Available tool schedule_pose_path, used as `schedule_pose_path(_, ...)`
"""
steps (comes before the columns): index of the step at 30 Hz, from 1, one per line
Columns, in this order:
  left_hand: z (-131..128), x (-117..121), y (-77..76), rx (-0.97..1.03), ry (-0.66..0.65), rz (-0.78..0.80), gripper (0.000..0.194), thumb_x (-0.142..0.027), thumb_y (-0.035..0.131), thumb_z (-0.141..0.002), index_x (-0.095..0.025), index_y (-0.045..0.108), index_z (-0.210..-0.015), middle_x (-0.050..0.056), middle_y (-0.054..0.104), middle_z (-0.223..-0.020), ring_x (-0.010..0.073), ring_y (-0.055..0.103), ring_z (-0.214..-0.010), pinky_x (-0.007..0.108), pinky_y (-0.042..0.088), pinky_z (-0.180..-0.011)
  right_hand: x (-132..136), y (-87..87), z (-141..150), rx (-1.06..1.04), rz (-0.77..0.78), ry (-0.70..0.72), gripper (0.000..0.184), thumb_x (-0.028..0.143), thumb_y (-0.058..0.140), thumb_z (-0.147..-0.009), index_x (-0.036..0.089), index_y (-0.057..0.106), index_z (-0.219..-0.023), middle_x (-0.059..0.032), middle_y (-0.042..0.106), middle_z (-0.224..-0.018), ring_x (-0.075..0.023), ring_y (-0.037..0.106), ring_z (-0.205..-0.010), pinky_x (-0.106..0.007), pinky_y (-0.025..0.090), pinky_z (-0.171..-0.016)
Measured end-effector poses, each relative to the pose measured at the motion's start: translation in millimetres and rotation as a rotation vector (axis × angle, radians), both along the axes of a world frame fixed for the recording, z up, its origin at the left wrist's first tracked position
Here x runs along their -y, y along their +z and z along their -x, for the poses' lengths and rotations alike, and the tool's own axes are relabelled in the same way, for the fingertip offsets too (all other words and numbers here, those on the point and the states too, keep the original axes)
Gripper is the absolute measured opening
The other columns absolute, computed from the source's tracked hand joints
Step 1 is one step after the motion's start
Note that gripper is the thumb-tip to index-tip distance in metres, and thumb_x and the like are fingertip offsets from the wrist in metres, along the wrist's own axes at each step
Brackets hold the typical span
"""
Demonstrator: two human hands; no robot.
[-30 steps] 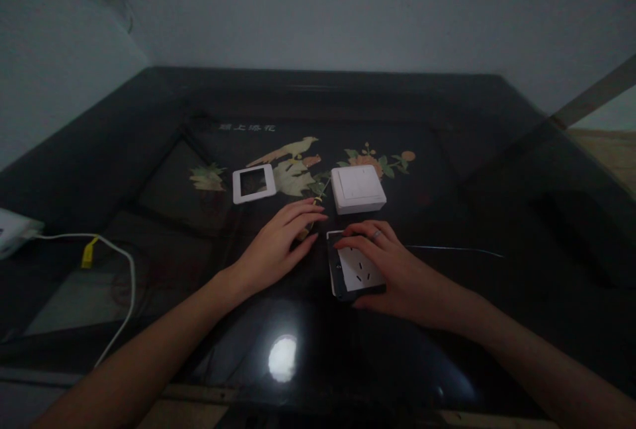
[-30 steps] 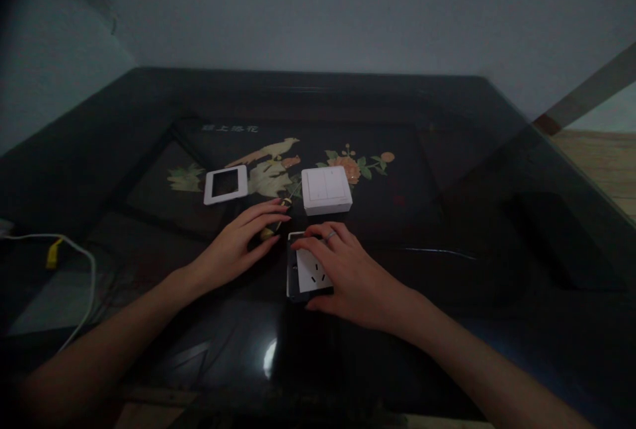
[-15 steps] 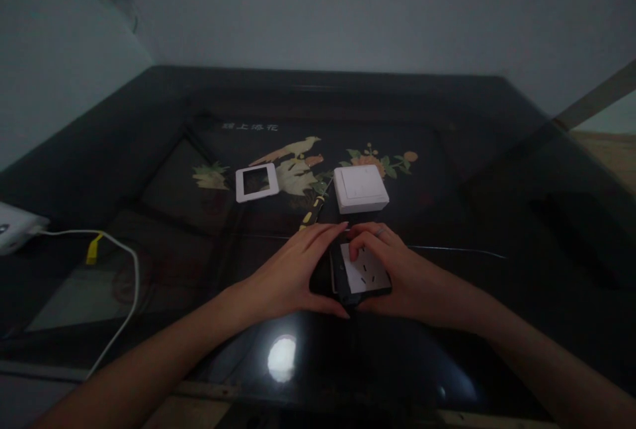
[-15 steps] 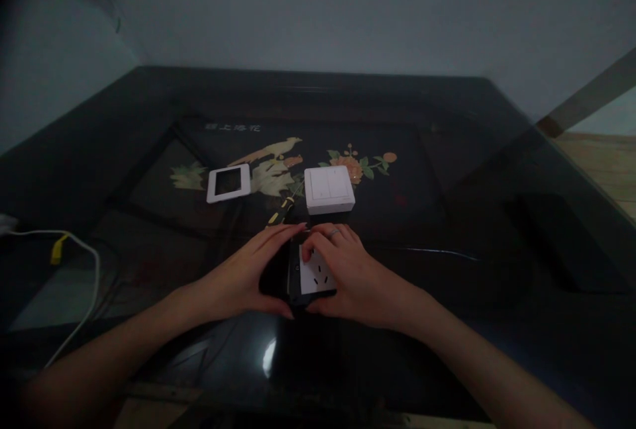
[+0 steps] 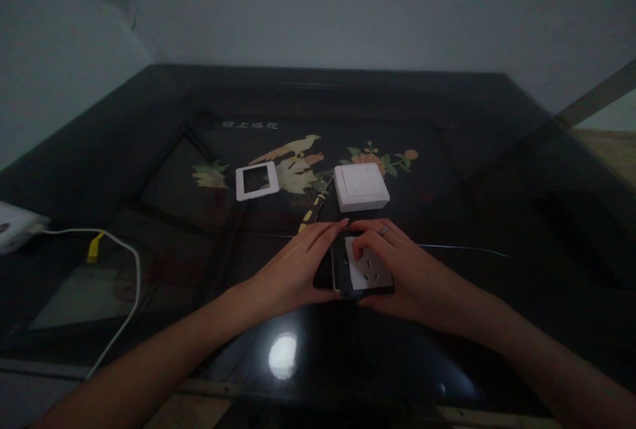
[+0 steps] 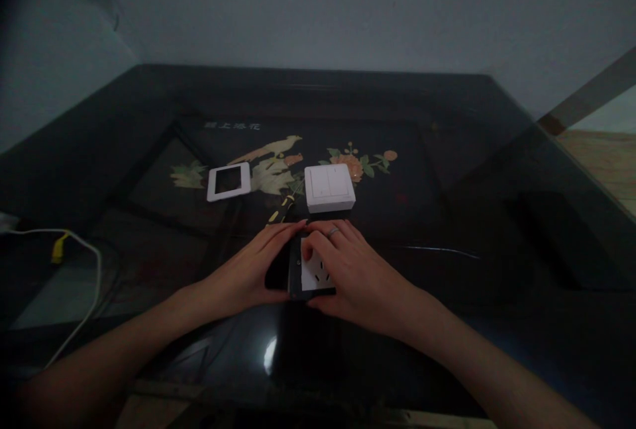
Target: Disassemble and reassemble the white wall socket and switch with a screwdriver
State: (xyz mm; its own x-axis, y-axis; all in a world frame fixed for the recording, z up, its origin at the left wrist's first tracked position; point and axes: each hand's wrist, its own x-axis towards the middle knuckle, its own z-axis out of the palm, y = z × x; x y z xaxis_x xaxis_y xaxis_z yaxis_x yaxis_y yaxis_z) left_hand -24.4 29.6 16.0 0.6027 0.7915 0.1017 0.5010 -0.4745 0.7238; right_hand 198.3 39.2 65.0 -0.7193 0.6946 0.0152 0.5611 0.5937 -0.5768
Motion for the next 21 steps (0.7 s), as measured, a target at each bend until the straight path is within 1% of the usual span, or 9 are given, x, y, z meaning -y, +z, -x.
schedule_pose_path(3, 1.9, -0.1, 0.2, 0.066, 0.02, 0.076, 0.112, -0.034, 0.084, -0.071, -0.023, 0.013, -0.158, 0.021, 0.04, -0.152, 0.0378, 0.038, -0.141, 0.06, 0.03, -0.116, -0.2, 7.5, -1.6, -0.047, -0.016, -0.002, 0.049, 0.008, 0.081, -0.063, 0.023, 0.047, -0.096, -0.0148, 0.057, -0.133, -0.0322, 0.052, -0.126, -0.049, 0.053, -0.095)
schedule_pose_path(5, 4.8, 0.1, 3.8, 0.14, 0.017, 0.14, 0.125, -0.039, 0.089, -0.065, -0.025, 0.007, -0.158, 0.021, 0.032, -0.157, 0.0393, 0.031, -0.145, 0.061, 0.025, -0.118, -0.1, 12.7, -4.4, -0.076, -0.028, -0.014, 0.05, 0.009, 0.082, -0.063, 0.024, 0.046, -0.095, -0.0142, 0.058, -0.133, -0.0315, 0.053, -0.125, -0.049, 0.054, -0.094)
schedule_pose_path(8, 7.6, 2.6, 14.8, 0.331, 0.008, 0.303, 0.13, -0.041, 0.093, -0.059, -0.032, 0.009, -0.158, 0.013, 0.021, -0.164, 0.0358, 0.018, -0.151, 0.055, 0.014, -0.123, 1.9, 20.2, -9.6, -0.136, -0.058, -0.044, 0.053, 0.011, 0.082, -0.064, 0.026, 0.043, -0.097, -0.0119, 0.056, -0.136, -0.0297, 0.053, -0.127, -0.048, 0.053, -0.095)
schedule_pose_path(10, 5.6, 7.0, 23.4, 0.584, 0.016, 0.522, 0.115, -0.044, 0.089, -0.066, -0.037, 0.018, -0.156, 0.007, 0.026, -0.163, 0.0309, 0.023, -0.15, 0.049, 0.016, -0.123, 4.5, 24.6, -10.7, -0.184, -0.068, -0.051, 0.053, 0.013, 0.082, -0.066, 0.028, 0.043, -0.099, -0.0094, 0.054, -0.141, -0.0278, 0.051, -0.13, -0.047, 0.053, -0.098)
schedule_pose_path(12, 0.5, 13.4, 30.6, 0.866, 0.018, 0.779, 0.088, -0.05, 0.081, -0.074, -0.036, 0.037, -0.149, 0.006, 0.042, -0.154, 0.0282, 0.04, -0.142, 0.043, 0.032, -0.116, 7.0, 27.4, -8.2, -0.23, -0.074, -0.029, 0.052, 0.015, 0.081, -0.069, 0.029, 0.043, -0.101, -0.0082, 0.052, -0.144, -0.0262, 0.049, -0.133, -0.045, 0.052, -0.1)
schedule_pose_path(14, -5.4, 20.4, 35.3, 1.04, 0.046, 0.997, 0.066, -0.051, 0.08, -0.075, -0.029, 0.058, -0.133, 0.008, 0.061, -0.134, 0.027, 0.058, -0.123, 0.038, 0.045, -0.101, 8.4, 27.4, -2.1, -0.251, -0.094, 0.014, 0.051, 0.018, 0.081, -0.071, 0.028, 0.043, -0.103, -0.0095, 0.052, -0.145, -0.0257, 0.048, -0.135, -0.045, 0.05, -0.102)
schedule_pose_path(17, -10.8, 27.8, 38.4, 1.108, 0.22, 1.185, 0.046, -0.033, 0.088, -0.07, -0.02, 0.069, -0.109, 0.007, 0.072, -0.103, 0.0226, 0.068, -0.098, 0.032, 0.05, -0.087, 7.3, 22.0, 9.4, -0.236, -0.147, 0.074, 0.051, 0.022, 0.081, -0.074, 0.026, 0.044, -0.108, -0.0141, 0.052, -0.146, -0.0266, 0.045, -0.138, -0.047, 0.048, -0.105)
schedule_pose_path(19, -12.1, 28.7, 38.6, 1.114, 0.363, 1.251, 0.038, -0.022, 0.089, -0.067, -0.018, 0.071, -0.101, 0.005, 0.074, -0.094, 0.0186, 0.069, -0.09, 0.028, 0.051, -0.082, 5.4, 16.0, 15.5, -0.223, -0.189, 0.109, 0.051, 0.023, 0.081, -0.075, 0.023, 0.044, -0.111, -0.0175, 0.051, -0.147, -0.028, 0.042, -0.14, -0.049, 0.044, -0.11)
schedule_pose_path(21, -12.6, 26.8, 37.9, 1.12, 0.45, 1.299, 0.035, -0.017, 0.089, -0.066, -0.017, 0.072, -0.096, 0.003, 0.075, -0.091, 0.0157, 0.069, -0.085, 0.025, 0.052, -0.078, 3.6, 10.1, 18.2, -0.219, -0.231, 0.136, 0.051, 0.024, 0.08, -0.077, 0.021, 0.045, -0.114, -0.0196, 0.048, -0.149, -0.0289, 0.04, -0.142, -0.052, 0.037, -0.115)
